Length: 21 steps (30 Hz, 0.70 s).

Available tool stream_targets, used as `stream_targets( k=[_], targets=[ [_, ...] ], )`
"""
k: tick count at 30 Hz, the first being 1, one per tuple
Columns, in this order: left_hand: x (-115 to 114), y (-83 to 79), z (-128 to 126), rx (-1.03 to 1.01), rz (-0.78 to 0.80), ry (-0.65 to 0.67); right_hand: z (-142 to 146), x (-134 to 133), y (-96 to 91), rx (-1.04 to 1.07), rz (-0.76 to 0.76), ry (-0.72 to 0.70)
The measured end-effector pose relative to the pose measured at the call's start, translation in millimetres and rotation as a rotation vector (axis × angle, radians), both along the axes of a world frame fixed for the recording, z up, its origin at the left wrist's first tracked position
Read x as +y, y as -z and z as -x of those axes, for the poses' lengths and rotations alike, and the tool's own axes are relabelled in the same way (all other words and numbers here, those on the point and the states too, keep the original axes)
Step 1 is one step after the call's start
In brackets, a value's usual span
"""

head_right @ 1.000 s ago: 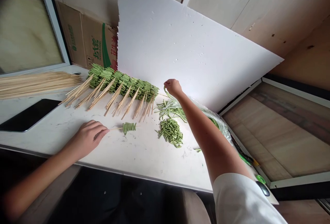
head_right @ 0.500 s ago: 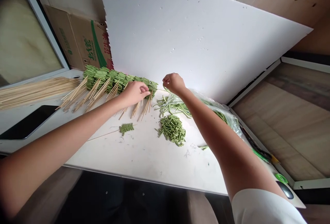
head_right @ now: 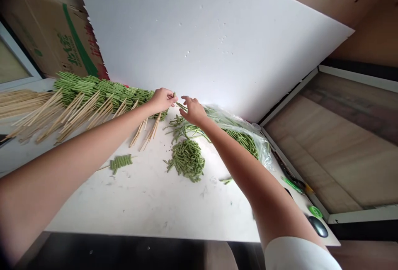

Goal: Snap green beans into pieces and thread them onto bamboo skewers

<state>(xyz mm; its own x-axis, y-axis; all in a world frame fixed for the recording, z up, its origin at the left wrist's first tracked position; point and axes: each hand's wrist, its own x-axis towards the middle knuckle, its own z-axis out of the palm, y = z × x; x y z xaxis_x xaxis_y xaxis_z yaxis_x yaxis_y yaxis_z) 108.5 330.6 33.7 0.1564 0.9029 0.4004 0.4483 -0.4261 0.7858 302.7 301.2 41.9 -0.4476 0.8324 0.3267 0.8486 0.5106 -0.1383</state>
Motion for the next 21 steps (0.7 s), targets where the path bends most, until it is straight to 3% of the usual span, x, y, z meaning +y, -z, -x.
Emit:
stream_targets(
  k=[3,6,14,17,21],
  targets=[
    [5,-1.6,2,0.045,-0.009,-0.068,-6,5,26.8,-0.182,0.022,0.176],
    [16,-2.2,5,-0.024,0.002,-0.130,-13,14,41.1,-0.206,0.071,0.303],
    [46,-9.0,31,-0.237,-0.002,-0.266,-47,29,47.3,-0.259,0.048,0.311],
    [49,-22.8,45,-0.316,-0.028,-0.320,-52,29,50.3,-0.317,0.019,0.284],
    [42,-56.9,73,-0.395,-0.064,-0.405,-53,27,52.1,-0.348,0.018,0.267]
  ],
)
